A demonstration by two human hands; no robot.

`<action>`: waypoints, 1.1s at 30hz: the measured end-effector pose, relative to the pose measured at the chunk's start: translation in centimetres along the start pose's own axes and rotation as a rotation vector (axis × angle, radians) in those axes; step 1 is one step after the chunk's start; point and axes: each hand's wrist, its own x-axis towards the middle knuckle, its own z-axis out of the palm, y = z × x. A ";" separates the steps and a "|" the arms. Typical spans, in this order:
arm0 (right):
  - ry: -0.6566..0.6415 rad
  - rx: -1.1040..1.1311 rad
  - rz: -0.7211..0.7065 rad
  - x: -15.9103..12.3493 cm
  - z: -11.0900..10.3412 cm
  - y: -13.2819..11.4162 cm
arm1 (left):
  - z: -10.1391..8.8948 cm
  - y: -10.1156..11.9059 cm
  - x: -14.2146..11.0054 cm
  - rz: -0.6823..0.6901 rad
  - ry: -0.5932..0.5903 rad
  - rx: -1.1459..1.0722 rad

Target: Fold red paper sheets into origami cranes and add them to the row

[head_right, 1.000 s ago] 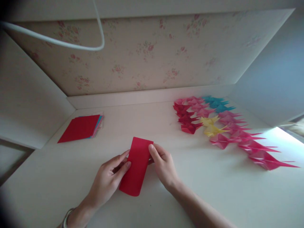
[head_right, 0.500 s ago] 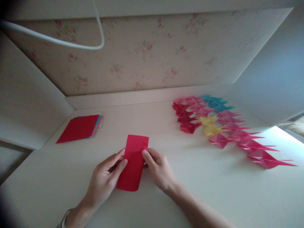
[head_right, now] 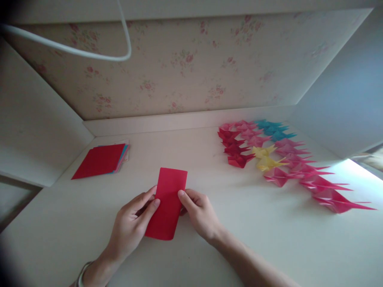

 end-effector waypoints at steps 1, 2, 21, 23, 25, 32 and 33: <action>-0.014 0.002 0.012 0.0 0.0 -0.1 | 0.0 0.0 0.0 -0.016 0.002 -0.012; -0.022 0.000 0.016 -0.1 0.0 -0.1 | 0.0 0.0 0.0 -0.035 0.006 -0.028; -0.055 -0.148 0.013 -0.4 0.0 -0.3 | 0.0 0.2 -0.1 -0.075 0.101 0.000; -0.130 -0.072 0.068 -0.4 0.0 -0.5 | 0.0 0.2 -0.1 -0.087 0.110 -0.010; -0.180 -0.068 0.093 -0.4 0.1 -0.7 | 0.0 0.2 0.0 -0.105 0.124 -0.011; -0.173 -0.166 0.074 -0.6 0.1 -0.9 | -0.1 0.0 0.0 -0.106 0.143 0.006; -0.195 -0.168 0.082 -0.6 0.0 -0.9 | -0.1 0.0 -0.1 -0.108 0.147 0.004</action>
